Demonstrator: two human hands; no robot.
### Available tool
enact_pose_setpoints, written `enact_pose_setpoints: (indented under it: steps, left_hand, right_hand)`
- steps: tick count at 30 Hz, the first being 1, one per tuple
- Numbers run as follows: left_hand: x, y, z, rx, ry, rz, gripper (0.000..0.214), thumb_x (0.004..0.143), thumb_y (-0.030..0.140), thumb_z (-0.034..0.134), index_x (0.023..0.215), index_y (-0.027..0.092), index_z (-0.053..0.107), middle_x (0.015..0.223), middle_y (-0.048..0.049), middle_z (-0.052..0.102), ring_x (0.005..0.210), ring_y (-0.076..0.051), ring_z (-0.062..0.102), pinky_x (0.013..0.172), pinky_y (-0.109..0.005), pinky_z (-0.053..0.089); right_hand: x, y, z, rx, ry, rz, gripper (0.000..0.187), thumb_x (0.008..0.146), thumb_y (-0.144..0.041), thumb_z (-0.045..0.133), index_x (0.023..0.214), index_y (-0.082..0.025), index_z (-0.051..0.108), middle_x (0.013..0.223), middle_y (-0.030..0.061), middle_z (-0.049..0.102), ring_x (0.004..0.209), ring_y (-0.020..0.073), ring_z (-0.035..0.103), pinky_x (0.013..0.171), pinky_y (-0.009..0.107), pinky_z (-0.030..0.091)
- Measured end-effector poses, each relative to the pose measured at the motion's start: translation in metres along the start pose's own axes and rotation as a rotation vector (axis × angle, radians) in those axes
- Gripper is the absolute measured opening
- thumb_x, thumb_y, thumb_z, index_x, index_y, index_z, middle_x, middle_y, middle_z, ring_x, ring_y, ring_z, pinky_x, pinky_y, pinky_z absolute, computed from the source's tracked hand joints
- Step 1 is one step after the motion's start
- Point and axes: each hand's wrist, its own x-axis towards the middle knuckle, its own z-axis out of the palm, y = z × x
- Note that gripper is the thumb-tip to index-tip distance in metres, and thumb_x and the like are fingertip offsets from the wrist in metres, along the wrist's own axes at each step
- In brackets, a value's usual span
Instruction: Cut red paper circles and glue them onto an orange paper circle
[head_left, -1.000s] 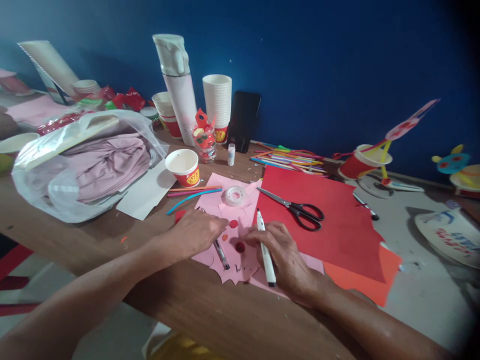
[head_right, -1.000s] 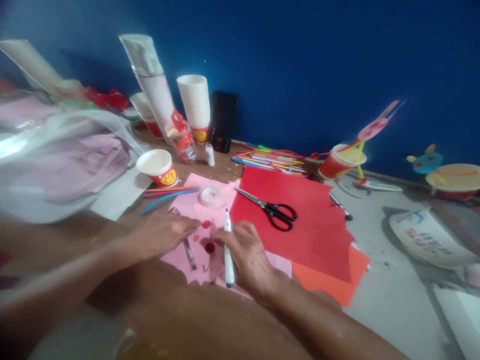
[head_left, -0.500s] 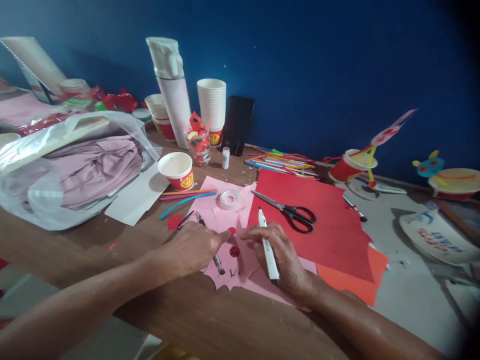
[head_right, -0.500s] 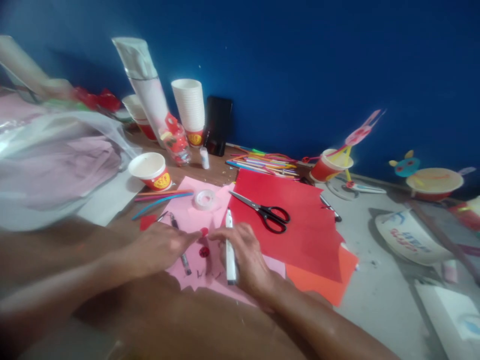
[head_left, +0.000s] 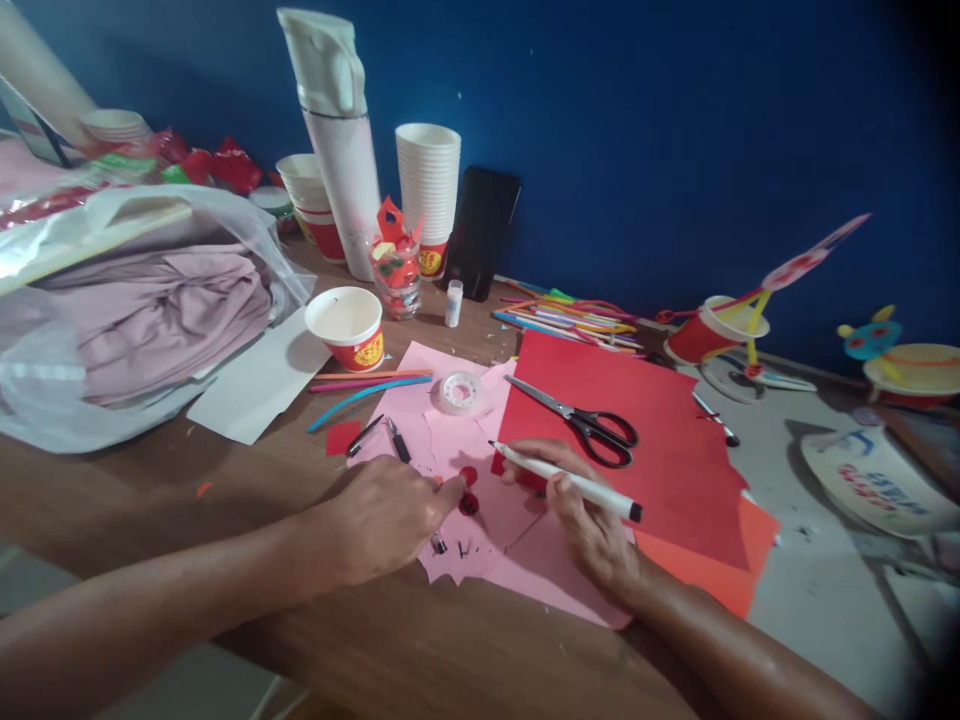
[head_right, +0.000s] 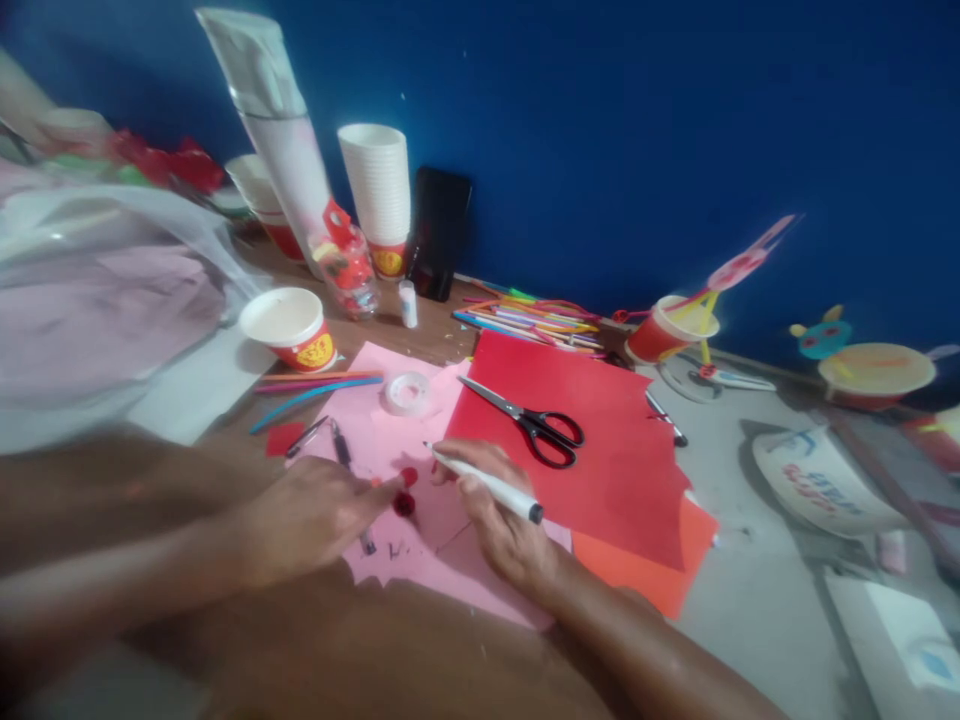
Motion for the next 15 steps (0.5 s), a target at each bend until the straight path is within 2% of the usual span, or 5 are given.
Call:
enact_pose_setpoints:
  steps: [5, 8, 11, 15]
  left_hand:
    - [0.001, -0.001, 0.003, -0.011, 0.025, 0.012, 0.04, 0.078, 0.012, 0.049, 0.118, 0.015, 0.047, 0.071, -0.0051, 0.068, 0.063, -0.022, 0.065, 0.05, -0.028, 0.04]
    - [0.004, -0.005, -0.001, -0.041, -0.002, 0.035, 0.04, 0.078, 0.011, 0.05, 0.118, 0.016, 0.048, 0.071, -0.0033, 0.069, 0.064, -0.022, 0.066, 0.048, -0.027, 0.037]
    - [0.006, -0.009, -0.003, -0.057, 0.007, 0.041, 0.037, 0.078, 0.011, 0.05, 0.114, 0.019, 0.051, 0.071, -0.0011, 0.069, 0.064, -0.021, 0.066, 0.046, -0.027, 0.036]
    - [0.006, -0.01, 0.001, -0.047, 0.029, 0.027, 0.029, 0.078, 0.012, 0.051, 0.105, 0.021, 0.055, 0.066, -0.0002, 0.068, 0.06, -0.021, 0.065, 0.045, -0.026, 0.035]
  right_hand:
    - [0.005, 0.0, 0.005, 0.08, 0.001, 0.114, 0.026, 0.093, -0.037, 0.04, 0.107, -0.027, 0.059, 0.086, 0.0027, 0.063, 0.081, 0.0163, 0.06, 0.067, 0.029, 0.05]
    - [0.008, 0.0, 0.008, 0.103, -0.008, 0.147, 0.022, 0.092, -0.033, 0.044, 0.108, -0.025, 0.057, 0.09, 0.0032, 0.064, 0.084, 0.0163, 0.062, 0.073, 0.031, 0.051]
    - [0.009, 0.0, 0.009, -0.01, -0.024, 0.097, 0.023, 0.09, -0.029, 0.048, 0.11, -0.022, 0.056, 0.098, 0.006, 0.064, 0.09, 0.0178, 0.062, 0.079, 0.034, 0.051]
    - [0.008, -0.003, 0.01, -0.274, -0.072, -0.053, 0.024, 0.087, -0.024, 0.051, 0.111, -0.02, 0.054, 0.098, 0.007, 0.062, 0.086, 0.0178, 0.061, 0.077, 0.034, 0.05]
